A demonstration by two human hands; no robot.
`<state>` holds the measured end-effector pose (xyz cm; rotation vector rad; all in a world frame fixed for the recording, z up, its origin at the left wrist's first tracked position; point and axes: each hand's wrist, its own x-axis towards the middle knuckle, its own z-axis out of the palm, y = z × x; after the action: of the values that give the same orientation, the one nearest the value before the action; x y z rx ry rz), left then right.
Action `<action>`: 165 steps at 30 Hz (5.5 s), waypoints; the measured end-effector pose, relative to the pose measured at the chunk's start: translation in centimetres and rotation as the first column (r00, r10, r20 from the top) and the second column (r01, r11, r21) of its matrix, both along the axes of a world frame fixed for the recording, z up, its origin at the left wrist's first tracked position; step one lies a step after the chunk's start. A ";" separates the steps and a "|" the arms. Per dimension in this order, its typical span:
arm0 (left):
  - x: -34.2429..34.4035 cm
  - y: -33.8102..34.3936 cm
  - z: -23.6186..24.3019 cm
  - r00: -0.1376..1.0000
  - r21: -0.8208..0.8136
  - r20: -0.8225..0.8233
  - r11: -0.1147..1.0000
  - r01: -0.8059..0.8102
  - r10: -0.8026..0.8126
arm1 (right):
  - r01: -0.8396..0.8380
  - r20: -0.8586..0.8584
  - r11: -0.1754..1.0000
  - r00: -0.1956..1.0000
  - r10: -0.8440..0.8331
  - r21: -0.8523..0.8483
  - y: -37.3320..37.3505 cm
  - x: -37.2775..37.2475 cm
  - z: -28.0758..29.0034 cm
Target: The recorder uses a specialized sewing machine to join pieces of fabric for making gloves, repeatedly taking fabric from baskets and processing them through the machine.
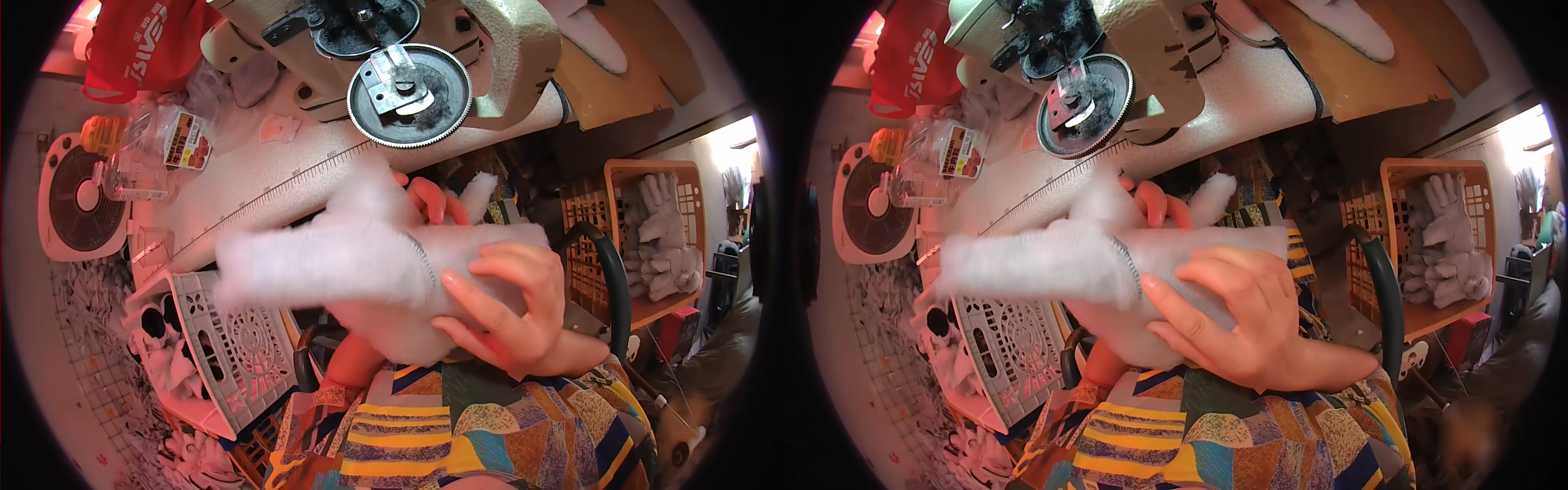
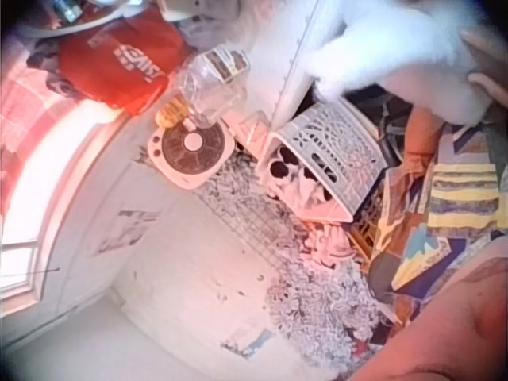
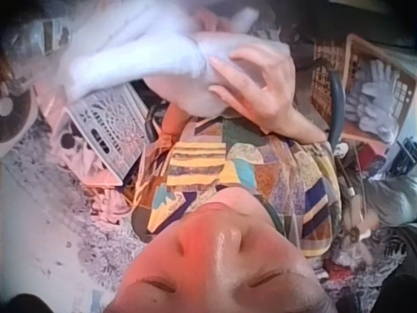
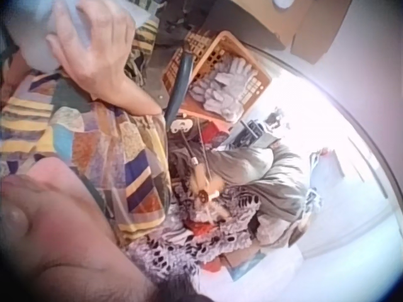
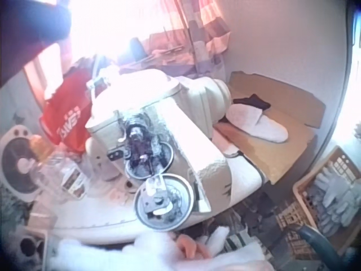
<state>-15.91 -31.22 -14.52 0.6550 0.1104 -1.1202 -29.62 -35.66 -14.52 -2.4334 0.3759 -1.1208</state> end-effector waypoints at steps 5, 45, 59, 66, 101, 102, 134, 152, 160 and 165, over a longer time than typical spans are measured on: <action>-0.7 1.1 -0.7 0.955 -0.062 0.293 0.998 -0.019 0.036 | -0.088 -0.087 0.996 0.993 0.085 -0.029 -0.7 -0.1 -0.2; 0.8 3.4 -1.0 0.832 0.165 0.542 0.986 0.036 -0.121 | -0.414 0.433 -0.383 0.901 -0.042 0.826 -3.2 0.1 -2.3; -3.7 4.6 -5.5 -0.094 0.089 0.991 0.993 -0.081 -0.097 | -0.066 0.221 0.625 0.959 -0.174 0.778 -0.9 2.3 -2.8; -5.7 4.3 -7.2 -0.282 -0.318 0.898 0.942 0.112 0.337 | -0.128 0.164 0.661 0.986 0.008 0.740 -2.4 0.9 -1.0; 0.5 0.5 -1.5 0.533 -0.068 0.842 0.996 -0.050 0.084 | -0.627 0.604 -0.255 0.778 -0.170 0.736 -2.9 0.5 -6.4; 0.4 0.8 -1.3 0.528 -0.073 0.844 0.996 -0.056 0.092 | -0.627 0.604 -0.261 0.779 -0.171 0.734 -3.0 0.5 -6.5; 0.8 2.2 0.4 0.723 0.300 0.468 0.861 0.410 -0.508 | -0.773 0.613 -0.498 0.624 -0.484 0.394 -3.2 -2.1 -10.2; 0.5 2.1 -1.0 0.758 0.109 0.589 0.956 0.271 -0.282 | -0.689 0.739 -0.365 0.674 -0.005 0.626 -4.3 -1.9 -5.4; -2.7 2.7 -3.7 -0.286 0.072 0.958 0.985 0.156 -0.025 | -0.099 0.151 0.470 0.986 -0.075 0.877 -3.4 2.3 -6.3; 2.3 3.5 -5.0 0.177 0.189 0.975 0.916 -0.353 -0.133 | -0.169 0.164 0.074 0.984 0.074 0.983 -5.0 0.2 -6.8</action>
<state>-13.59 -27.72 -19.49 1.6356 -0.8023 -0.2882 -29.41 -40.65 -21.33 -1.0626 0.6288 -0.4679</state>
